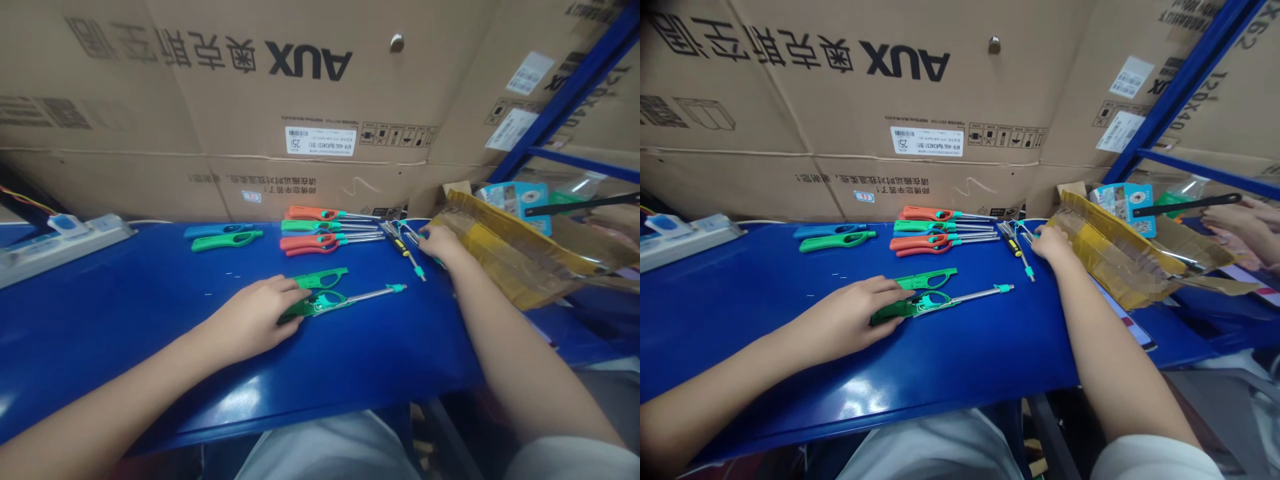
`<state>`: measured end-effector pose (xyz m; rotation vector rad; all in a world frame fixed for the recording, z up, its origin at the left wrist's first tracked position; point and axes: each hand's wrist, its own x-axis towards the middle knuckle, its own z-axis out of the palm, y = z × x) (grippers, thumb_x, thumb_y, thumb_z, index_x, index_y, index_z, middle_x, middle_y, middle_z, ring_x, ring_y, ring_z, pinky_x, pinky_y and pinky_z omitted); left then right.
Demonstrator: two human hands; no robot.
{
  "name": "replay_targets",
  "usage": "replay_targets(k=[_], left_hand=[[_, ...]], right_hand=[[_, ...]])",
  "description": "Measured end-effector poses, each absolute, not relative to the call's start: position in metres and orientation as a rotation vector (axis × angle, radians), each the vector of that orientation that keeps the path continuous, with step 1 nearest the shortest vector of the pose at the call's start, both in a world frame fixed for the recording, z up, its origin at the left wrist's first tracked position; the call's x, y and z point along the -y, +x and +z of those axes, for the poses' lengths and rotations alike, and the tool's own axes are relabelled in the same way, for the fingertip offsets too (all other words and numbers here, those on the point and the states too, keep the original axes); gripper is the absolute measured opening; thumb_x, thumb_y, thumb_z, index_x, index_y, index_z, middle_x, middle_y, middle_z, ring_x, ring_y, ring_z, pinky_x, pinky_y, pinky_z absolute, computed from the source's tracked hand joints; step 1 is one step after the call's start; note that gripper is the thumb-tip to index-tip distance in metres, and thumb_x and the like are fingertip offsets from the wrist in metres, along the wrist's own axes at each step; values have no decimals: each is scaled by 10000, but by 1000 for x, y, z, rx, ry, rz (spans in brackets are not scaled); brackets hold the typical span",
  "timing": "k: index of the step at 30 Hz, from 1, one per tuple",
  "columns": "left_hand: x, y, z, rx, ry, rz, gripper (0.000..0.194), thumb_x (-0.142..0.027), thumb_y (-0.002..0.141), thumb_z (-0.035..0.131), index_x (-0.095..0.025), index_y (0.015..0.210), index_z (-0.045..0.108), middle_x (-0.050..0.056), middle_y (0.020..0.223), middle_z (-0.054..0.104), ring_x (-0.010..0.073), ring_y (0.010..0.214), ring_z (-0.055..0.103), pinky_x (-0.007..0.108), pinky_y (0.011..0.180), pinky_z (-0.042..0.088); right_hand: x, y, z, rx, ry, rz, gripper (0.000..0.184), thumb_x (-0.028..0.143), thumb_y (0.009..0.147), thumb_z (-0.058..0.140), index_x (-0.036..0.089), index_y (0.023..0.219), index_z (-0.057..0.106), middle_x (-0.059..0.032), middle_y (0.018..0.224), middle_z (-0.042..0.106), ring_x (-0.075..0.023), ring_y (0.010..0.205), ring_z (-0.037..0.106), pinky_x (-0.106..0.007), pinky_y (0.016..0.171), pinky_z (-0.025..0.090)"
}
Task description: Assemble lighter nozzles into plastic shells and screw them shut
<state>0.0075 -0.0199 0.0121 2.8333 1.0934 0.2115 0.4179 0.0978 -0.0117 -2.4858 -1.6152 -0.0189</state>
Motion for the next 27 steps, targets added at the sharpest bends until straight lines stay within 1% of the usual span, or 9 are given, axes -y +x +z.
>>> replay_targets(k=[3,5,9,15,23,27], left_hand=[[19,9,15,-1118,2888,193,372,-299,934,599,-174,1278,672,118,1154,724,298,1043,677,458,927,565],[19,9,16,-1122,2903,185,365,-314,937,601,-174,1265,677,118,1141,727,301,1038,679,466,923,564],[18,8,13,-1112,2921,195,347,-334,943,598,-177,1239,689,121,1119,732,302,1021,683,459,895,568],[18,8,13,-1112,2953,196,280,-343,953,587,-209,1166,710,91,1078,736,264,983,683,382,850,559],[17,7,14,-1103,2902,163,255,-340,966,574,-205,1123,722,83,1041,719,270,974,666,406,851,540],[17,7,14,-1095,2885,160,240,-333,963,579,-210,1107,725,77,1026,717,268,962,664,409,850,534]], right_hand=[[-100,419,-14,1638,-2464,-8,297,267,863,614,181,1124,728,-189,1166,665,-319,1075,637,-424,898,504],[-101,418,-15,1643,-2446,-19,277,276,855,625,174,1092,724,-189,1137,672,-308,1036,645,-415,880,503],[-101,419,-16,1643,-2408,-57,317,296,847,638,182,1139,694,-175,1144,668,-296,1052,631,-393,878,495],[-101,423,-16,1623,-2374,-76,327,291,807,680,188,1117,704,-143,1090,674,-278,1011,637,-373,867,501],[-94,415,-6,1626,-2252,-115,351,250,801,678,161,1139,696,-158,1119,659,-286,1063,630,-375,905,504],[-91,405,3,1694,-2171,-92,295,266,831,660,186,1109,717,-126,1164,655,-237,1042,642,-327,944,491]])
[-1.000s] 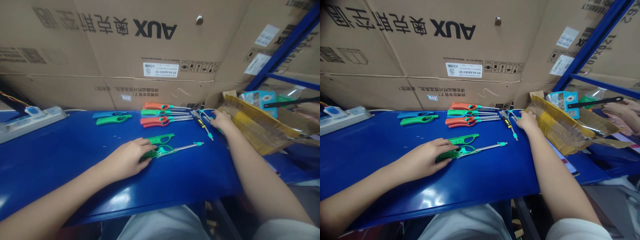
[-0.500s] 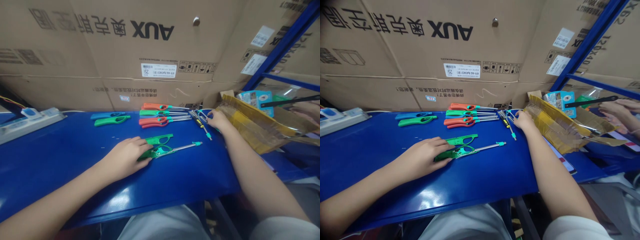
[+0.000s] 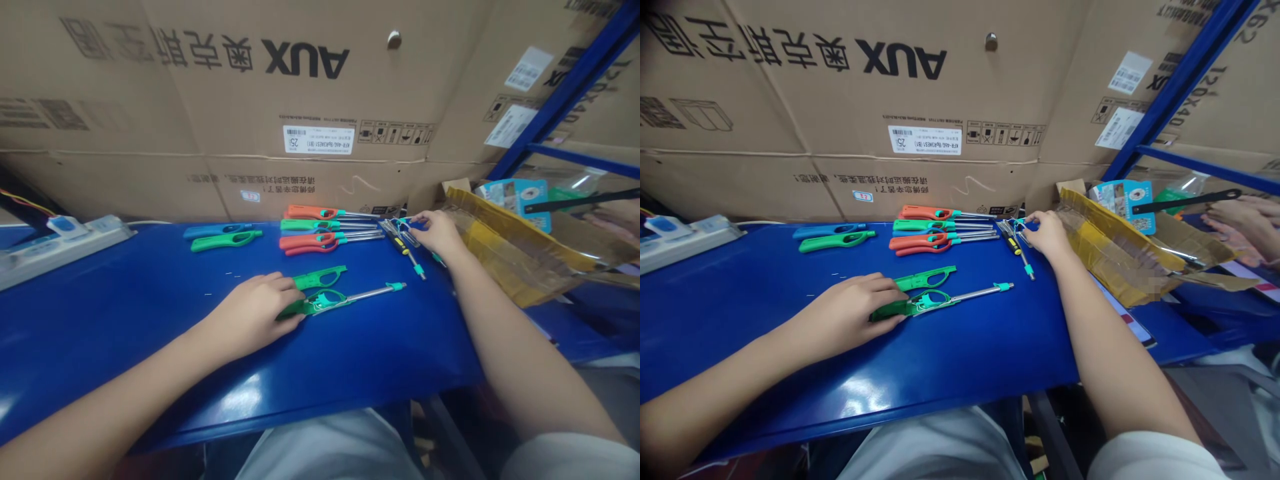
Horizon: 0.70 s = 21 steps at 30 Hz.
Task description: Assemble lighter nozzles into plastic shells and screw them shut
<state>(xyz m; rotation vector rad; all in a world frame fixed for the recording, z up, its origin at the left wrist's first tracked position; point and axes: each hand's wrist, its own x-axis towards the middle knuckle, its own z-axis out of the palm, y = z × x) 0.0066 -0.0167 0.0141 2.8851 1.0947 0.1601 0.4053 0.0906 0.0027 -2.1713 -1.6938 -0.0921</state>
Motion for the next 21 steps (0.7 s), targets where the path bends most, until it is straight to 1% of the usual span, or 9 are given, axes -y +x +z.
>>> replay_targets(k=[3,6,9,11,14,16,18,20,21], left_hand=[[17,7,14,-1093,2877,166,232,-334,960,586,-212,1100,725,74,1021,719,264,959,663,399,848,530],[17,8,14,-1095,2864,162,235,-331,964,579,-207,1100,726,77,1028,720,263,965,661,399,861,527],[16,7,13,-1093,2833,172,239,-329,962,579,-210,1104,731,73,1036,721,263,973,663,405,873,531],[15,6,13,-1112,2788,229,259,-360,945,606,-214,1116,734,73,1049,722,269,991,665,394,851,542],[14,6,15,-1155,2627,486,336,-430,925,632,-208,1155,734,76,1086,727,258,1015,676,357,844,553],[15,9,16,-1147,2460,697,346,-450,934,622,-207,1150,744,71,1121,735,233,1029,686,329,883,550],[18,14,15,-1134,2282,826,347,-459,941,616,-213,1144,753,67,1179,736,227,1069,687,308,897,553],[21,19,12,-1155,2096,867,423,-486,923,635,-208,1230,721,75,1251,719,244,1099,687,309,864,573],[22,21,10,-1164,1982,878,470,-490,921,637,-202,1290,687,80,1277,711,249,1091,695,320,863,581]], right_hand=[[-91,401,3,1692,-2210,-50,209,266,803,693,178,986,745,-139,1099,680,-272,1055,641,-356,945,484],[-92,402,0,1634,-2318,55,47,215,740,737,174,734,714,-145,879,704,-305,921,668,-388,830,502],[-91,401,2,1576,-2366,150,169,165,720,731,190,589,629,-123,708,671,-283,773,666,-366,721,487],[-88,396,8,1561,-2319,158,159,171,738,715,189,614,618,-109,697,659,-264,759,655,-345,703,474],[-79,373,18,1612,-2112,160,79,247,809,670,174,813,639,-72,780,660,-201,757,626,-289,684,465],[-67,346,21,1699,-1933,245,195,353,853,643,169,914,629,-37,772,643,-154,681,587,-251,623,459],[-49,312,19,1795,-1733,383,260,430,860,628,181,933,613,-3,751,619,-121,622,550,-226,578,451],[-26,279,14,1808,-1388,644,276,444,833,655,181,884,591,17,695,569,-107,575,500,-224,541,421],[-14,264,11,1810,-1308,724,279,449,833,662,185,878,586,28,680,551,-100,560,482,-222,534,410]])
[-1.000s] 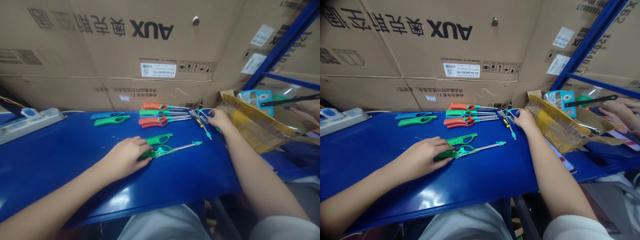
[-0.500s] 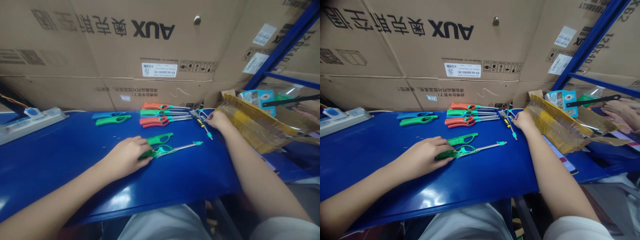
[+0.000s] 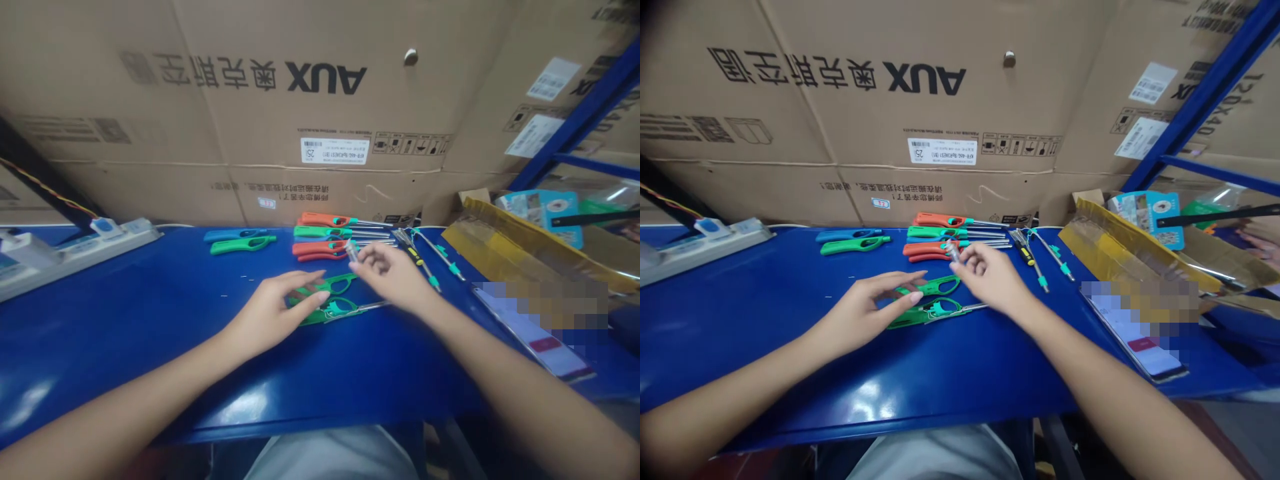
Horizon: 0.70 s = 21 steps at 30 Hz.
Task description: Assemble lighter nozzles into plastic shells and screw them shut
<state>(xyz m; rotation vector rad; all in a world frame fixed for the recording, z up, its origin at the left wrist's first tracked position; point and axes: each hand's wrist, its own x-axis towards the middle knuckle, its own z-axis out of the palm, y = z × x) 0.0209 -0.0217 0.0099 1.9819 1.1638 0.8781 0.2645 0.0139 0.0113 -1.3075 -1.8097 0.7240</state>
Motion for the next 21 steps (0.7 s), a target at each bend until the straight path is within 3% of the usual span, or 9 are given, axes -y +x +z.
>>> replay_targets(k=[3,7,11,14,17,21], left_hand=[[24,26,6,-1036,1736,887,448,-472,912,660,-183,1251,708,72,1246,732,259,1108,694,353,966,556],[26,31,7,-854,1550,865,357,-429,914,670,-155,1131,741,68,1116,768,235,1059,698,322,943,551],[24,29,11,-933,1466,969,320,-424,853,740,-142,1002,724,56,1034,759,170,937,691,260,873,545],[20,26,13,-1033,1454,977,343,-461,818,765,-135,887,680,15,817,713,117,741,641,222,734,529],[17,23,14,-1072,1478,856,394,-517,821,742,-136,862,647,-38,631,594,83,565,530,196,562,444],[17,22,9,-1059,1555,709,425,-559,880,647,-135,864,617,-71,576,458,61,512,387,185,490,317]], right_hand=[[18,234,4,1905,-1217,795,213,387,845,681,196,899,604,44,673,564,-83,519,446,-216,500,362],[32,226,2,2093,-1124,772,177,360,884,674,195,885,610,36,705,596,-87,558,489,-225,546,372],[26,240,8,2427,-1063,585,273,452,894,694,210,1005,635,-29,1007,660,-167,857,619,-271,714,439],[22,251,12,2646,-1038,516,252,373,910,689,225,1106,633,-45,1160,633,-189,927,639,-296,748,452],[20,254,12,2728,-1059,504,134,255,933,643,219,1062,654,-38,1120,632,-182,900,643,-291,718,444],[16,253,7,2606,-963,655,62,158,913,623,191,944,666,-18,980,635,-136,825,599,-262,717,443]])
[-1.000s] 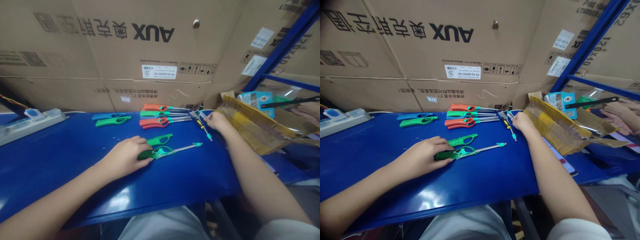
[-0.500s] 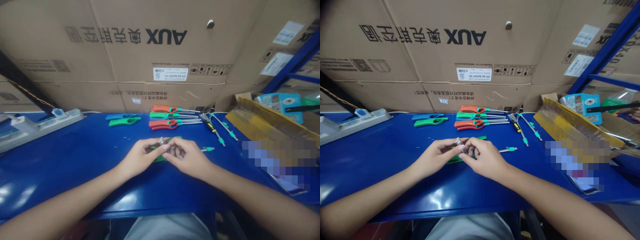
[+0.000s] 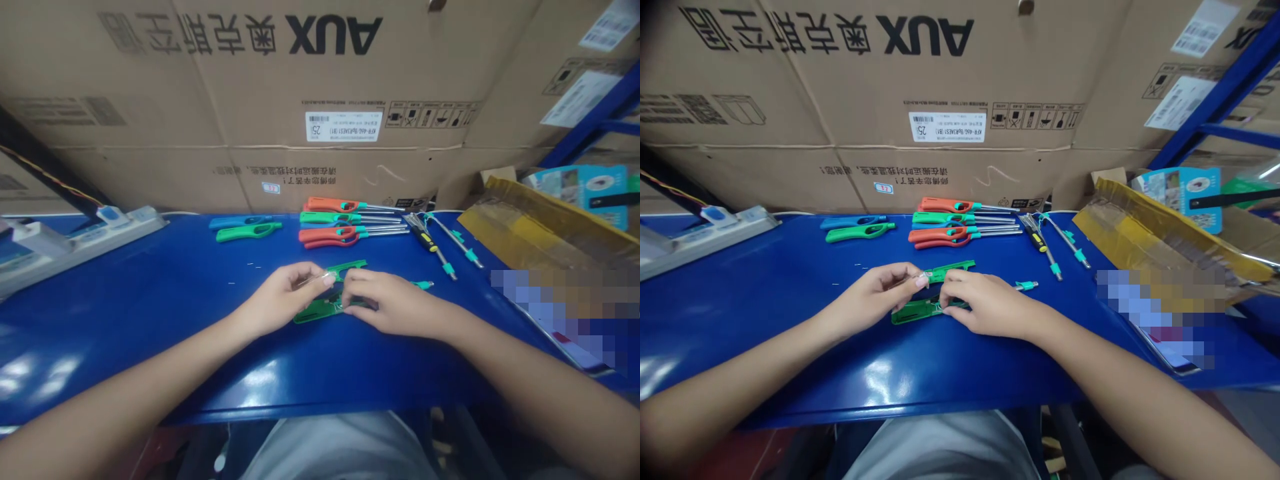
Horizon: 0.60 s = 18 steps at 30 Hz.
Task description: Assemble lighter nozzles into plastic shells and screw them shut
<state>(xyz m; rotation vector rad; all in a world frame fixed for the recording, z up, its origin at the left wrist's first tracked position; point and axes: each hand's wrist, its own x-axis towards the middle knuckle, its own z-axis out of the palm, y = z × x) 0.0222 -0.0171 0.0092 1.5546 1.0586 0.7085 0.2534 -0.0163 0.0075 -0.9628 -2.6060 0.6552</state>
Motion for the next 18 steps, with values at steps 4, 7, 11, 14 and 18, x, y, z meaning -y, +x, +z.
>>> replay_targets(k=[4,7,11,14,18], left_hand=[[18,23,5,-1018,1561,610,415,-558,898,613,-146,857,577,-74,587,432,65,515,357,193,484,294],[17,23,4,-1018,1563,590,384,-522,876,657,-143,874,596,-61,631,466,66,525,385,198,487,312],[15,23,2,-1035,1572,577,384,-502,866,673,-124,926,648,-30,695,538,75,555,429,207,506,346],[15,24,2,-1044,1584,590,414,-509,867,666,-115,989,690,0,746,600,83,573,437,213,509,346],[16,25,5,-1070,1570,577,464,-552,860,653,-120,1016,716,2,727,618,96,575,436,222,516,335]], right_hand=[[9,254,2,2398,-927,996,32,194,876,664,166,889,664,27,715,592,-83,594,502,-220,584,422],[4,254,0,2180,-1058,1405,159,315,878,673,165,896,625,65,567,545,-80,472,504,-205,471,425],[-2,253,-3,1951,-1051,1677,300,418,826,731,160,904,600,66,566,567,-88,456,558,-206,429,492],[-4,253,-6,1950,-984,1676,364,463,828,733,138,966,646,55,590,580,-81,463,566,-201,436,511],[-4,254,-8,1969,-973,1626,345,441,870,697,131,1018,668,57,599,575,-72,459,561,-193,431,513]])
